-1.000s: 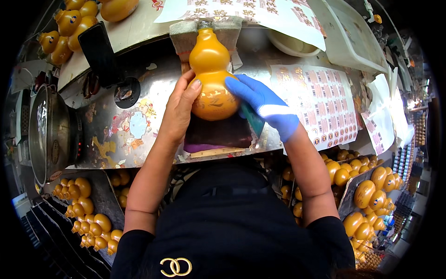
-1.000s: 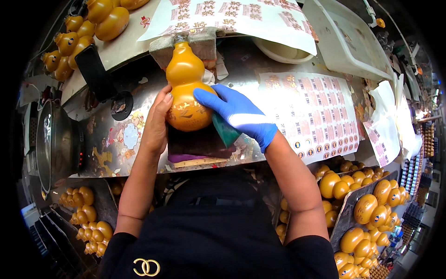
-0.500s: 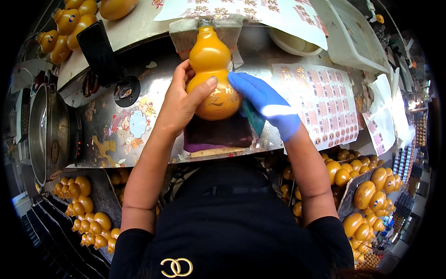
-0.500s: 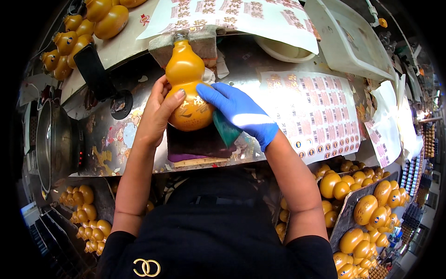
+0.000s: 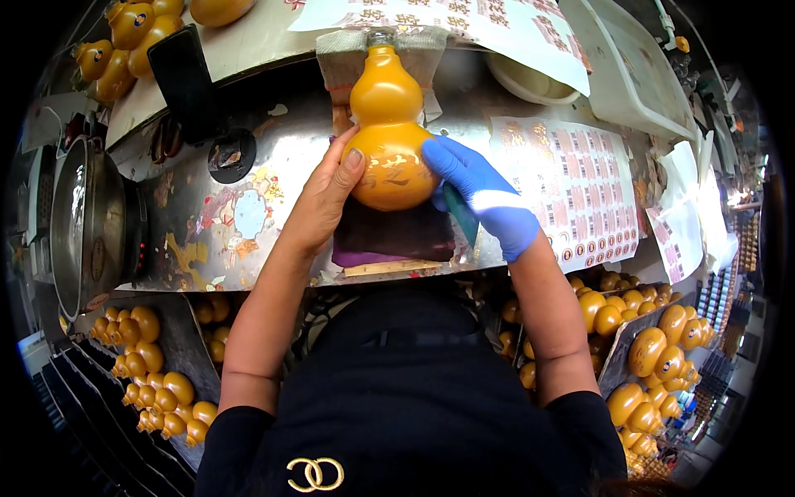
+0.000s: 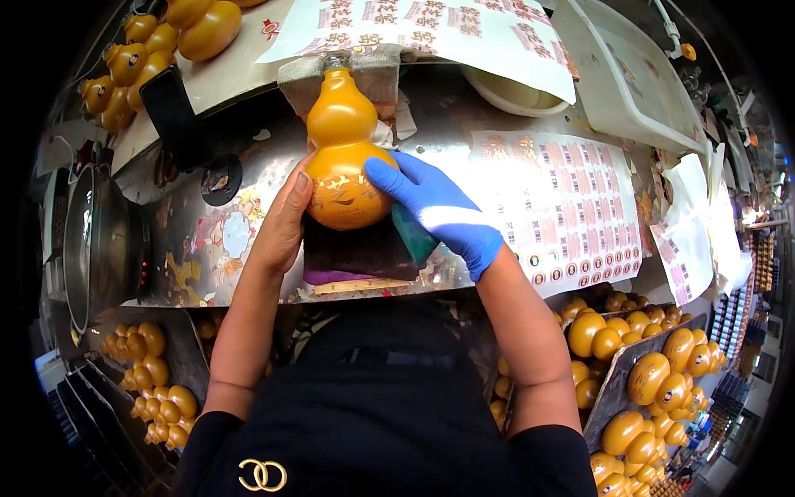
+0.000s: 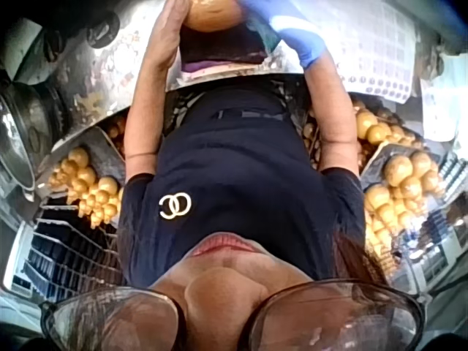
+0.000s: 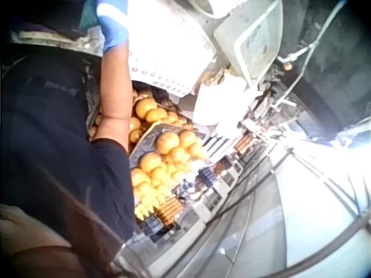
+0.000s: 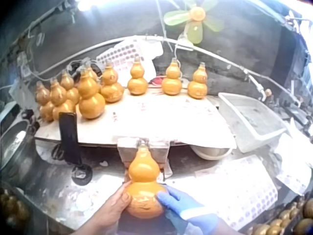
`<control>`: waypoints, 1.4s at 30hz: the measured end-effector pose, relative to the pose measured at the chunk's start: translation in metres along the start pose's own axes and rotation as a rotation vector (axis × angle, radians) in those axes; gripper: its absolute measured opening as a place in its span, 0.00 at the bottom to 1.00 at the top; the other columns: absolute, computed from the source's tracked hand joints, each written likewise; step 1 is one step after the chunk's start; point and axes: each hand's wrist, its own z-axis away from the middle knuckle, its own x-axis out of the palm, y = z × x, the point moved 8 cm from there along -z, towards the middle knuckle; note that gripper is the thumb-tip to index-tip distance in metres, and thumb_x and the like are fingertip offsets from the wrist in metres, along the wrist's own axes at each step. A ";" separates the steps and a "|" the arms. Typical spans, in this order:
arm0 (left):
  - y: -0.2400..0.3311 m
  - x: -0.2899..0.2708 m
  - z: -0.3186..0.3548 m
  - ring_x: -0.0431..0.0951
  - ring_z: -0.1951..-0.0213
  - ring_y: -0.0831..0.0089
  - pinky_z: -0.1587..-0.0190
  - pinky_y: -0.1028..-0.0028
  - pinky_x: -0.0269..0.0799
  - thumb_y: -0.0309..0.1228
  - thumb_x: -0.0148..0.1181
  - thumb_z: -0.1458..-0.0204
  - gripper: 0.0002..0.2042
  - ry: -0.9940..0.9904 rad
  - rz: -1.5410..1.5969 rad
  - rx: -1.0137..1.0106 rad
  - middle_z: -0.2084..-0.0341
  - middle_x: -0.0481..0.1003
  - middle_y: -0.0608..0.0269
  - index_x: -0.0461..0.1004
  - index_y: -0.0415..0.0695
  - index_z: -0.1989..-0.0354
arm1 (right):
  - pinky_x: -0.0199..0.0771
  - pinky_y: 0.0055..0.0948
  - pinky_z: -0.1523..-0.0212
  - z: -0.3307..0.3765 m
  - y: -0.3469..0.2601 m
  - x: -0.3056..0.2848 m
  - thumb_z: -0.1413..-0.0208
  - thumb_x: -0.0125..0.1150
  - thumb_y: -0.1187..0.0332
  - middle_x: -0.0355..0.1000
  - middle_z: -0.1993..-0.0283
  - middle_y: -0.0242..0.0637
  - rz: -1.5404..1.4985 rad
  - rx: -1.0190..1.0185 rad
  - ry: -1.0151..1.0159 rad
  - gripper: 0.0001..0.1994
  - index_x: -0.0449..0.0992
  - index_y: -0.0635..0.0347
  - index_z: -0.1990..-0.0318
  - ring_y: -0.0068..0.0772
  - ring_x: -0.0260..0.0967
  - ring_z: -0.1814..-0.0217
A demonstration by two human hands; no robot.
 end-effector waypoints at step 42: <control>0.000 -0.001 -0.008 0.67 0.41 0.66 0.36 0.70 0.56 0.55 0.29 0.36 0.33 0.182 -0.153 0.054 0.42 0.66 0.53 0.56 0.40 0.35 | 0.73 0.24 0.60 0.039 0.012 -0.038 0.46 0.63 0.69 0.72 0.60 0.39 -0.045 -0.523 0.703 0.17 0.67 0.66 0.52 0.25 0.70 0.62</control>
